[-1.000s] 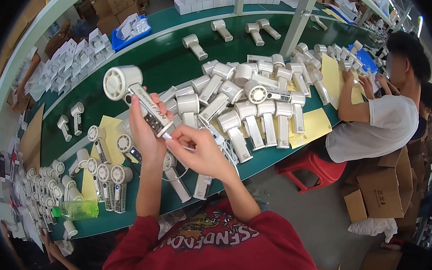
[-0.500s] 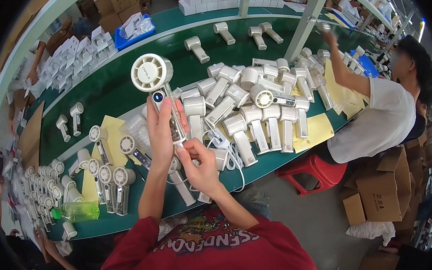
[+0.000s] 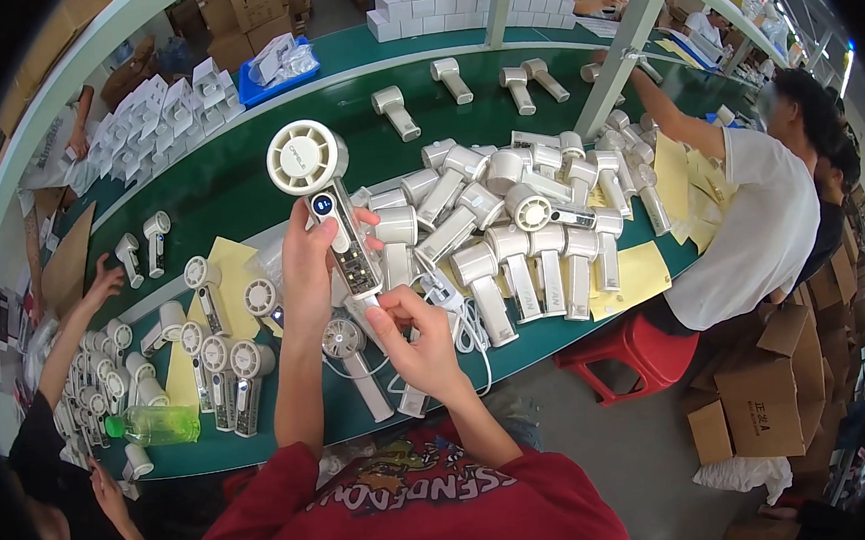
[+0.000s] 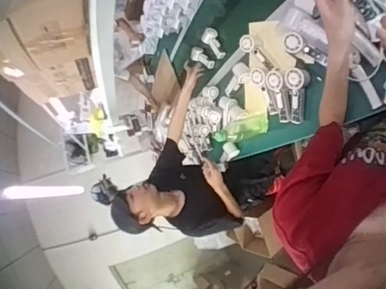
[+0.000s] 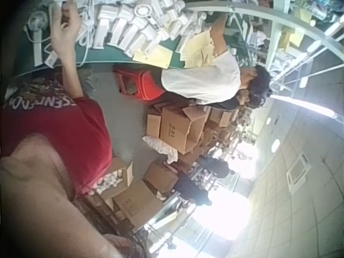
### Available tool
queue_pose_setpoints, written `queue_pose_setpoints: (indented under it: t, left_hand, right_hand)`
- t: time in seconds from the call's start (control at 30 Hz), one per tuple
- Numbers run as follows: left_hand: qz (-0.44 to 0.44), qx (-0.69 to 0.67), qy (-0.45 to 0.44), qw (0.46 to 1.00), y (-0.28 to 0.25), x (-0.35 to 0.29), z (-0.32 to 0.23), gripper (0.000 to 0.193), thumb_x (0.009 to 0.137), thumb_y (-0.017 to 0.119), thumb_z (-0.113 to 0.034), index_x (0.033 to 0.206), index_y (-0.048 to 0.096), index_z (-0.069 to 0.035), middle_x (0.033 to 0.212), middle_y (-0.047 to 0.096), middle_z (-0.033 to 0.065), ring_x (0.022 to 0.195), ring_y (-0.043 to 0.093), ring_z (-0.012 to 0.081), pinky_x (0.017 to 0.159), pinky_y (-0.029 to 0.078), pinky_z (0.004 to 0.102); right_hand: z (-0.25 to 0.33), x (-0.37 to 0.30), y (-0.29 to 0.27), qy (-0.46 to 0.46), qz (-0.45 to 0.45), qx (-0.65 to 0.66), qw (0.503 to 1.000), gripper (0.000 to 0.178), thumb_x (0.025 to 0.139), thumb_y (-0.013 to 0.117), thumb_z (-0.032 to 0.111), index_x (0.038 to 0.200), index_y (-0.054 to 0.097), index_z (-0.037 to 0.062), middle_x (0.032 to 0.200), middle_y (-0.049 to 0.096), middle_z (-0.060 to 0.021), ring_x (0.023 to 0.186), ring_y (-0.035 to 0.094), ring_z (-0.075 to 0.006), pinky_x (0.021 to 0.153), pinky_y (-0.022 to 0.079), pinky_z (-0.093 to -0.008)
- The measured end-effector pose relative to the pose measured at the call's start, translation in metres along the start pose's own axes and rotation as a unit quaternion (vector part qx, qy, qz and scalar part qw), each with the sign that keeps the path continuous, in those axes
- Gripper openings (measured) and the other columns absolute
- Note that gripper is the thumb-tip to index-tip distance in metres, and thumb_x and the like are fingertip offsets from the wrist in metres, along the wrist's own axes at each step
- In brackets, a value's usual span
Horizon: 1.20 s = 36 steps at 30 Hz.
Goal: The person assembles or inspects handheld rechargeable fans on an assembly line by hand, working with fan housings and charging cables.
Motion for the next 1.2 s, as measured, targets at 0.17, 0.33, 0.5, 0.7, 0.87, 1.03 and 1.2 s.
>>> queue_pose_setpoints:
  t: [0.17,0.33,0.5,0.7,0.87,1.03,1.2]
  left_hand:
    - [0.025,-0.044,-0.02,0.999,0.001,-0.001,-0.002,0.033,0.086,0.048,-0.008,0.114,0.033,0.0,0.092,0.059,0.0163,0.077,0.061,0.0188,0.069,0.05,0.0294]
    - [0.071,-0.057,-0.015,0.996,0.001,-0.002,-0.003,0.039,0.085,0.048,-0.007,0.119,0.03,0.001,0.099,0.057,0.0169,0.083,0.06,0.019,0.073,0.05,0.0293]
    - [0.082,-0.053,0.005,0.995,0.003,-0.001,-0.003,0.044,0.084,0.049,-0.007,0.123,0.03,0.001,0.106,0.055,0.0168,0.088,0.059,0.0196,0.073,0.05,0.0296]
    - [-0.037,-0.128,-0.026,0.991,0.004,0.0,0.013,0.04,0.085,0.05,-0.015,0.12,0.038,-0.001,0.084,0.052,0.0065,0.069,0.054,0.0138,0.058,0.048,0.0268]
    - [-0.221,-0.227,0.125,0.94,-0.08,0.035,-0.015,0.024,0.086,0.052,-0.017,0.105,0.046,-0.003,0.079,0.05,0.0052,0.062,0.048,0.011,0.053,0.043,0.0244]
    - [-0.265,-0.216,0.076,0.937,-0.104,0.017,-0.024,0.027,0.085,0.056,-0.025,0.102,0.047,-0.006,0.082,0.054,0.0051,0.071,0.054,0.0139,0.058,0.048,0.0301]
    - [-0.039,-0.192,-0.019,0.98,-0.073,0.029,0.004,0.057,0.089,0.036,-0.051,0.114,0.048,0.0,0.09,0.054,0.0031,0.078,0.052,0.0114,0.062,0.046,0.0254]
  right_hand:
    - [-0.001,-0.001,-0.004,0.001,-0.001,-0.004,1.0,0.007,0.086,0.053,0.006,0.085,0.05,-0.0005,0.066,0.053,0.0017,0.061,0.045,-0.0019,0.056,0.034,-0.0166]
    - [-0.002,-0.002,-0.006,0.001,-0.021,0.026,0.999,0.012,0.086,0.053,0.009,0.08,0.049,0.0005,0.058,0.051,0.0018,0.054,0.04,-0.0014,0.049,0.032,-0.0183]
    - [-0.002,0.001,-0.004,0.002,-0.034,0.019,0.999,0.013,0.087,0.053,0.01,0.08,0.049,-0.0001,0.057,0.049,0.003,0.054,0.039,-0.0007,0.049,0.031,-0.0179]
    - [-0.004,0.004,0.017,-0.038,-0.037,-0.151,0.987,0.01,0.085,0.055,0.009,0.081,0.053,0.0002,0.049,0.048,-0.004,0.041,0.042,-0.0075,0.04,0.031,-0.023]
    - [-0.015,-0.029,0.034,-0.118,0.094,-0.29,0.945,0.01,0.082,0.057,0.013,0.08,0.055,0.0029,0.052,0.049,-0.0154,0.041,0.05,-0.028,0.041,0.037,-0.0337]
    - [0.004,0.016,-0.004,0.03,0.015,-0.175,0.984,0.014,0.088,0.047,0.012,0.087,0.055,0.0014,0.054,0.051,-0.0048,0.048,0.05,-0.0119,0.045,0.037,-0.0254]
    - [0.024,0.018,-0.012,-0.052,-0.074,-0.044,0.995,0.017,0.092,0.041,0.012,0.093,0.053,-0.0008,0.055,0.048,-0.0005,0.05,0.044,-0.0053,0.048,0.032,-0.0186]
Point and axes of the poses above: each hand's wrist, its own x-axis towards the middle knuckle, its own y-axis out of the palm, z = x × y, the point moved 3 cm from there along x, towards the middle knuckle
